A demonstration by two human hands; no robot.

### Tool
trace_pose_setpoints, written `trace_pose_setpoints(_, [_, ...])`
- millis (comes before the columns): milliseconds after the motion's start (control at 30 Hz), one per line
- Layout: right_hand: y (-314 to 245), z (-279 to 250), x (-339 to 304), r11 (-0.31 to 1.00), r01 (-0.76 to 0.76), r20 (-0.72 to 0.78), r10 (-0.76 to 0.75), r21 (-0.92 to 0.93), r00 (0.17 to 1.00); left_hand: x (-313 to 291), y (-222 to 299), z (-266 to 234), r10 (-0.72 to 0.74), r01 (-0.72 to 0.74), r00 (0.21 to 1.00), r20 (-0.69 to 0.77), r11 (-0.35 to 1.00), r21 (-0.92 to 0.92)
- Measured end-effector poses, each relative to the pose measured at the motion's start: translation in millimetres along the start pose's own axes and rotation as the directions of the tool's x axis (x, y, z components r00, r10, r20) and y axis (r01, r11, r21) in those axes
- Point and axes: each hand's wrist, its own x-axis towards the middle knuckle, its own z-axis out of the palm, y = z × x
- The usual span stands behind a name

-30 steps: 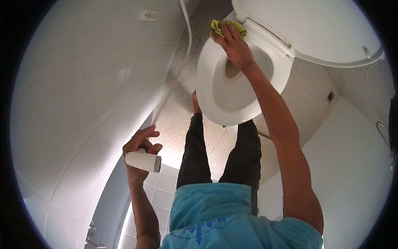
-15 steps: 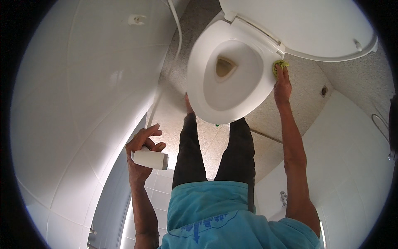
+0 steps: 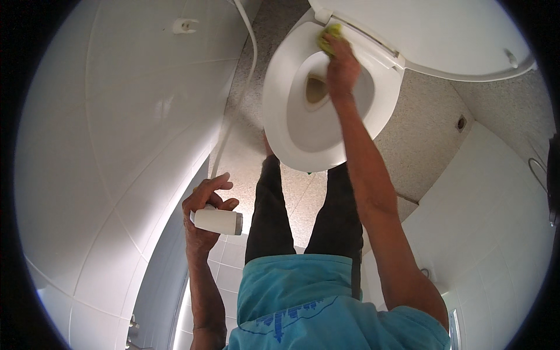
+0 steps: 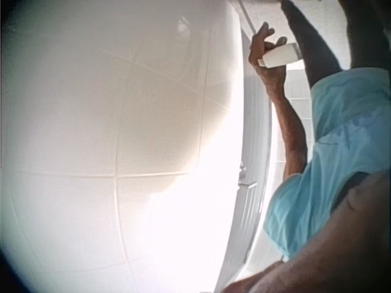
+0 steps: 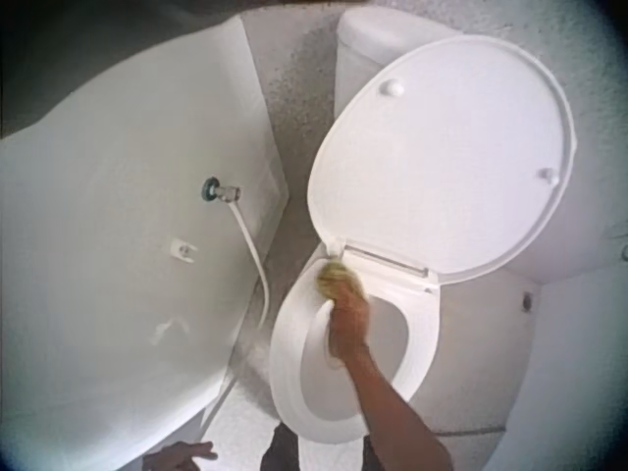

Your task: The person cleans a bathroom by spraying water from a handheld bidet sprayer and wiping the floor, toilet seat, and bowl with a yellow cloth. The person lifts the toilet lid to clean the rim and interior surfaces.

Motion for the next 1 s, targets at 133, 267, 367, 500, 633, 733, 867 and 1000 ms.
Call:
trace_pose_setpoints(133, [-69.8, 45.8, -19.8, 0.999, 0.03, 0.123, -0.027, -0.021, 0.992, 0.7, -4.2, -2.5, -0.028, 0.028, 1.0, 0.001, 1.0, -0.01])
trace_pose_setpoints(267, [-99.7, 45.6, -103.2, 0.999, 0.044, 0.249, -0.047, 0.019, 0.967, 0.1, -6.7, -8.1, 0.0, 0.0, 1.0, -0.009, 1.0, 0.008])
trace_pose_setpoints(367, [-112.3, 15.5, -160.7, 0.987, -0.12, 0.236, 0.092, 0.106, 0.967, -1.3, -11.0, -14.8, 0.026, -0.025, 0.998, -0.054, 1.0, 0.015])
trace_pose_setpoints(500, [-87.3, 24.1, -173.5, 0.833, -0.489, 0.108, 0.478, 0.258, 0.871, 1.7, -17.5, -16.1, 0.026, -0.028, 0.999, -0.039, 0.998, -0.051])
trace_pose_setpoints(633, [-65.8, 51.0, -119.3, 0.807, -0.472, 0.06, 0.484, 0.353, 0.873, 9.3, -20.9, -9.9, 0.042, -0.042, 0.999, -0.004, 0.998, -0.038])
trace_pose_setpoints(733, [-77.2, 22.0, -163.8, 0.881, -0.457, 0.277, 0.412, 0.123, 0.868, 6.3, -26.1, -9.7, 0.046, -0.046, 0.999, 0.007, 0.999, -0.013])
trace_pose_setpoints(867, [-69.3, -42.1, -223.5, 0.95, -0.299, 0.616, 0.289, -0.09, 0.733, 10.5, -18.3, -9.8, -0.03, 0.029, 0.999, 0.016, 0.999, 0.012])
trace_pose_setpoints(1000, [-37.8, -83.1, -222.6, 0.989, 0.12, 0.786, -0.003, -0.091, 0.618, 13.8, -25.2, -16.9, 0.047, -0.047, 0.999, 0.002, 0.998, 0.032])
